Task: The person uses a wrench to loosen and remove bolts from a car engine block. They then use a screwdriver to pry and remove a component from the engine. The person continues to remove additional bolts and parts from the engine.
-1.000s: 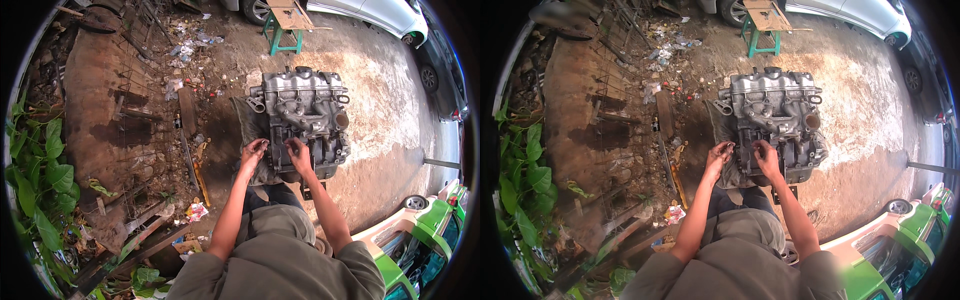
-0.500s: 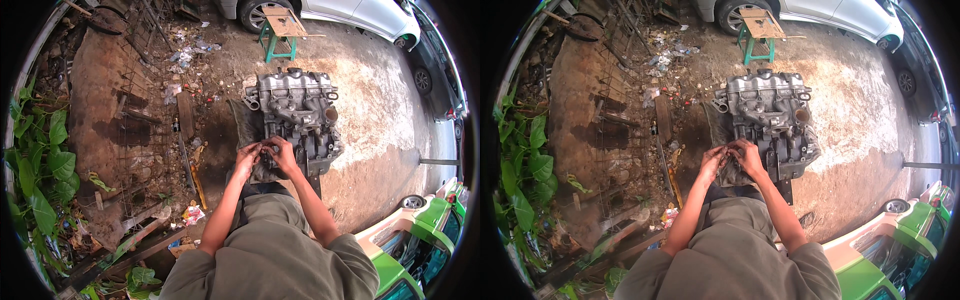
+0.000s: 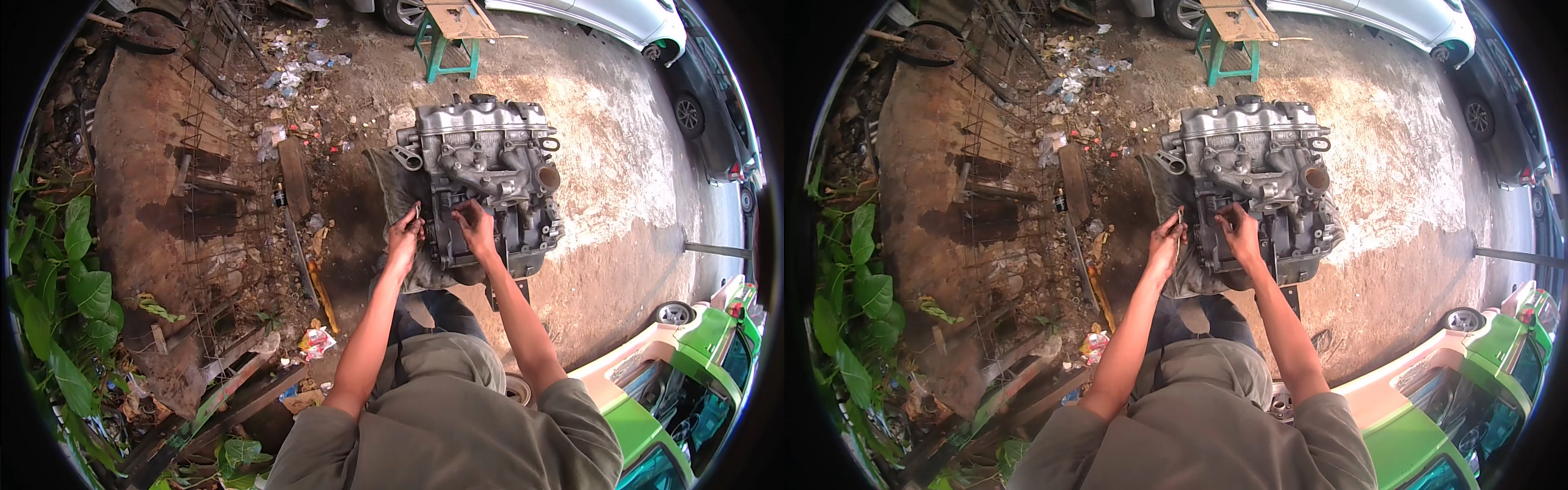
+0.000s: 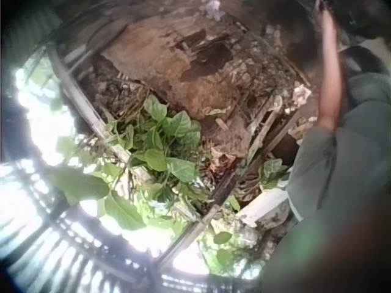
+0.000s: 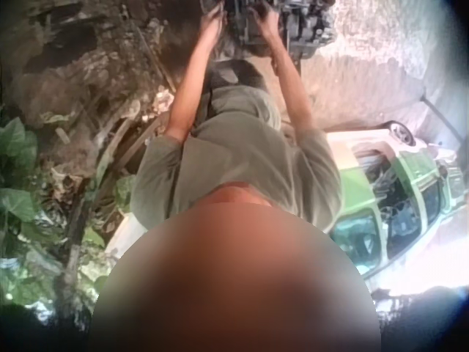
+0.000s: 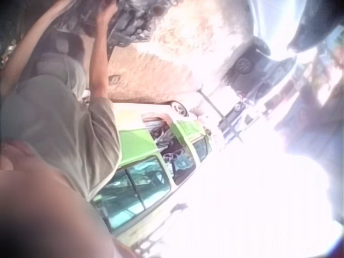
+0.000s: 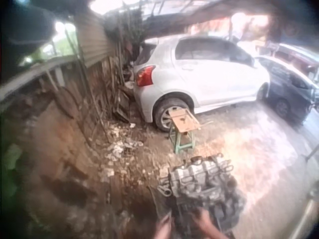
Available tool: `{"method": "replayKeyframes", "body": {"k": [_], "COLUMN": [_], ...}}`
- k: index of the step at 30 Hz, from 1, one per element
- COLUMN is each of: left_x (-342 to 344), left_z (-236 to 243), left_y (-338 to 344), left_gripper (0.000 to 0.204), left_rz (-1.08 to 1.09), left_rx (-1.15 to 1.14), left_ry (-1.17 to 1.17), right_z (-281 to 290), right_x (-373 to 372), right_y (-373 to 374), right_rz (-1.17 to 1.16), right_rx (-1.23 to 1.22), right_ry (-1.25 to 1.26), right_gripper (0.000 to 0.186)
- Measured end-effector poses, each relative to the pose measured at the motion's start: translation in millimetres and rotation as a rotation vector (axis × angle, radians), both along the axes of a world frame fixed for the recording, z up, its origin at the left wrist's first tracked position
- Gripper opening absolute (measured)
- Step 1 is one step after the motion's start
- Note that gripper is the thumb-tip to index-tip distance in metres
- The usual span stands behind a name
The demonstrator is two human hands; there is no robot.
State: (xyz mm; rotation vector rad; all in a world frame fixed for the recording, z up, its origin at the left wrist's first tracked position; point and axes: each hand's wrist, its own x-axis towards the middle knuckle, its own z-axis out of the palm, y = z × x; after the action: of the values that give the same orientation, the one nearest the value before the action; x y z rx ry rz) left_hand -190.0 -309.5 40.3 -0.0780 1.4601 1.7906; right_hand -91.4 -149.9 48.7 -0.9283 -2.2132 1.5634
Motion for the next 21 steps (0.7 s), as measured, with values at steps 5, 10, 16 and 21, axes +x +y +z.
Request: {"method": "replayKeyframes", "body": {"k": [5, 10, 16, 21], "left_x": [-10.5, -14.2, -16.5, -17.3], "left_z": [-36.7, -59.6, -73.8, -88.0], "left_y": [29.9, 43.7, 53.3, 57.8], "left_gripper": [0.044, 0.041, 0.033, 0.031], "left_rz": [0.114, 0.135, 0.199, 0.216], "left_rx": [-0.047, -0.136, -0.135, -0.165], "left_ry": [-0.018, 0.022, 0.081, 0.107], "right_z": [-32.8, -45.0, -35.9, -34.7], "right_x": [-17.0, -18.6, -15.7, -11.5], "right_y": [-24.0, -40.2, -42.9, -48.8], "right_rz": [-0.115, -0.235, -0.191, -0.201], "right_rx": [-0.06, -0.043, 0.04, -0.014], "right_ry": [0.107, 0.078, 0.058, 0.038], "right_gripper": [0.023, 0.02, 0.019, 0.019]}}
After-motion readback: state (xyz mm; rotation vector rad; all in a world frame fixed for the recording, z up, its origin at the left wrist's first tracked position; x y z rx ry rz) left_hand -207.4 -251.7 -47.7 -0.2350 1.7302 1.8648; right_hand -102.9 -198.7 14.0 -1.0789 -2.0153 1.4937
